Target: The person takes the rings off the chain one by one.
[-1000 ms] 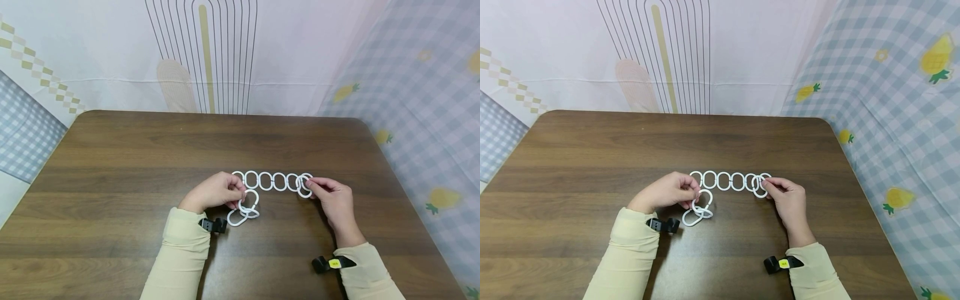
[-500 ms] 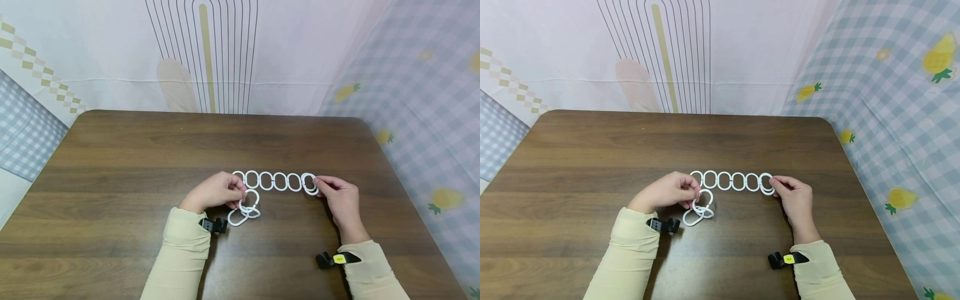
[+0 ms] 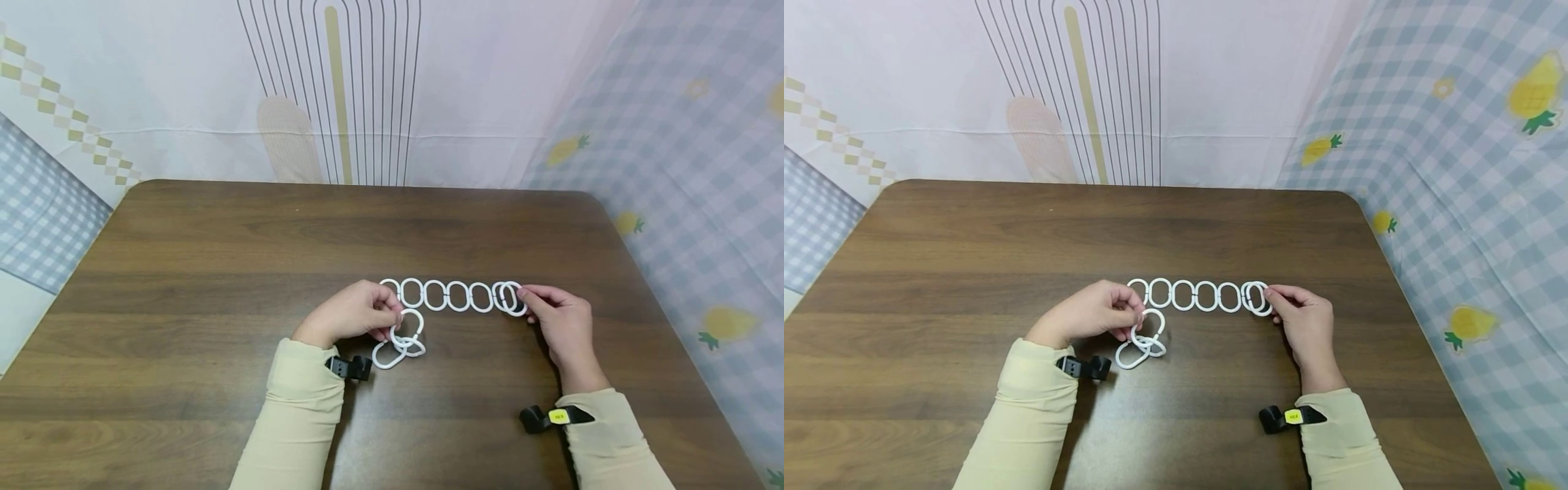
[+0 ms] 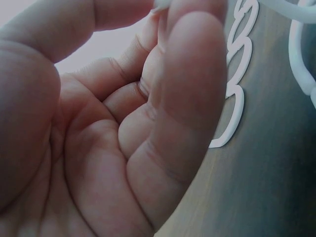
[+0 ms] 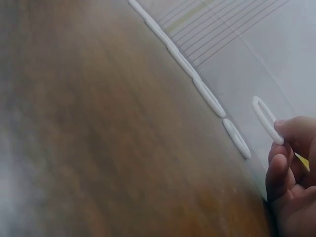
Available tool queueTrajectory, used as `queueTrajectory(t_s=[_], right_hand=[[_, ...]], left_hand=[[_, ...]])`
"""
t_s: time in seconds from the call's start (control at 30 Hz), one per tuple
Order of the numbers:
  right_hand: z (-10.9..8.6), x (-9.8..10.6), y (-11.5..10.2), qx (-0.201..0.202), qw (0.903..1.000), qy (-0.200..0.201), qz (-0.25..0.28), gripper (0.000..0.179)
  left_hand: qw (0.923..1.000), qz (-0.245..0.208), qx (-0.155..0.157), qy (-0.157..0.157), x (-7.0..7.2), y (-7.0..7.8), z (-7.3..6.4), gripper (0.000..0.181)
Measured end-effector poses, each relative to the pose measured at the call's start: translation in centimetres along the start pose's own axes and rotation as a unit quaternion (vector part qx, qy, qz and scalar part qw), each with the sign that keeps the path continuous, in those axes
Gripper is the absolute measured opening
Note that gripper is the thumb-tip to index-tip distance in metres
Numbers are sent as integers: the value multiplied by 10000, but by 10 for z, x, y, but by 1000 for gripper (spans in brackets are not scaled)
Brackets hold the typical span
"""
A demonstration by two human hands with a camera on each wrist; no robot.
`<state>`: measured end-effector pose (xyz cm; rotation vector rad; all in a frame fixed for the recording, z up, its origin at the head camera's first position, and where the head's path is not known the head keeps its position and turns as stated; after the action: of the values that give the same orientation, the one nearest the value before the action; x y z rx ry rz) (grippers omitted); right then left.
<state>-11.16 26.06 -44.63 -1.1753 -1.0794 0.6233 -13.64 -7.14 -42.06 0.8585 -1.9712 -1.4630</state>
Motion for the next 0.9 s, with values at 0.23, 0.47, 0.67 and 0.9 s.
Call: queueTrajectory(t_s=[0.23,0.47,0.67,0.9], right_hand=[[4,5,1,-132,9999,74,-78,13],[10,9,3,-213,9997,113,17,13],[14,11,5,-224,9997,96,-95,14],[18,17,6,-152,9958,131,-892,20]], left_hand=[[10000,27,-3,9,0,1,0,8],[10000,30,-3,-6,1,1,-1,10],[10000,45,-3,-18,1,1,-1,10],[10000,63,-29,-32,-1,2,-1,11]])
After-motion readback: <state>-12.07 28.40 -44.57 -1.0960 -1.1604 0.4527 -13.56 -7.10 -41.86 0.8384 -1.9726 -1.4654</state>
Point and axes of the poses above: each hand's wrist, its own z-axis towards the middle knuckle, its own x-axis out of the back of the hand, y = z × x, the point moved 3 cm from there along z, towards the middle knuckle, and after that the axes turned 10 degrees about -z, right-handed, at the moved point
